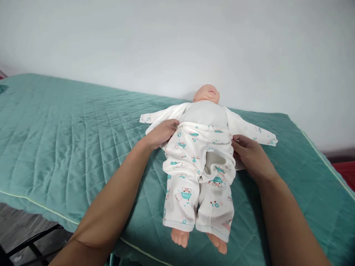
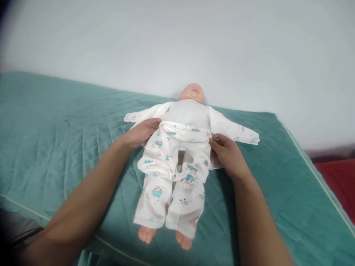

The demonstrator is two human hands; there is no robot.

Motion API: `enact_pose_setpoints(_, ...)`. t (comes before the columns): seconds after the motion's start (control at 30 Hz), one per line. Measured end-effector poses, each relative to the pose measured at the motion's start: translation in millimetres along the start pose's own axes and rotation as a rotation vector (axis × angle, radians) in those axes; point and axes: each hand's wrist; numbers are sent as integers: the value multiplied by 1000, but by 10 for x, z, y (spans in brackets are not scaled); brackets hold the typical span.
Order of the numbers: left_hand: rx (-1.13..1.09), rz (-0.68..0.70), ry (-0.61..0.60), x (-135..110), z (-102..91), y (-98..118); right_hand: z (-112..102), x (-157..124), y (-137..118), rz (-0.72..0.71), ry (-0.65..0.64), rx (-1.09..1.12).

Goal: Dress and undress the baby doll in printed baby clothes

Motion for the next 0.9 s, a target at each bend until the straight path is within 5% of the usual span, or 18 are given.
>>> enact_pose_setpoints(0.6, 320, -23, 61, -25, 88, 44, 94, -5, -10, -1, 36, 51)
enact_pose_setpoints(0.9, 397, 72, 97, -12, 143, 34, 151, 82, 36, -44, 237, -206)
Point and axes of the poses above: each hand's wrist, its own x-axis towards the middle knuckle, its own z-axis out of the palm, y = z × x, and after that the axes turned 2 degrees about -x, right-handed
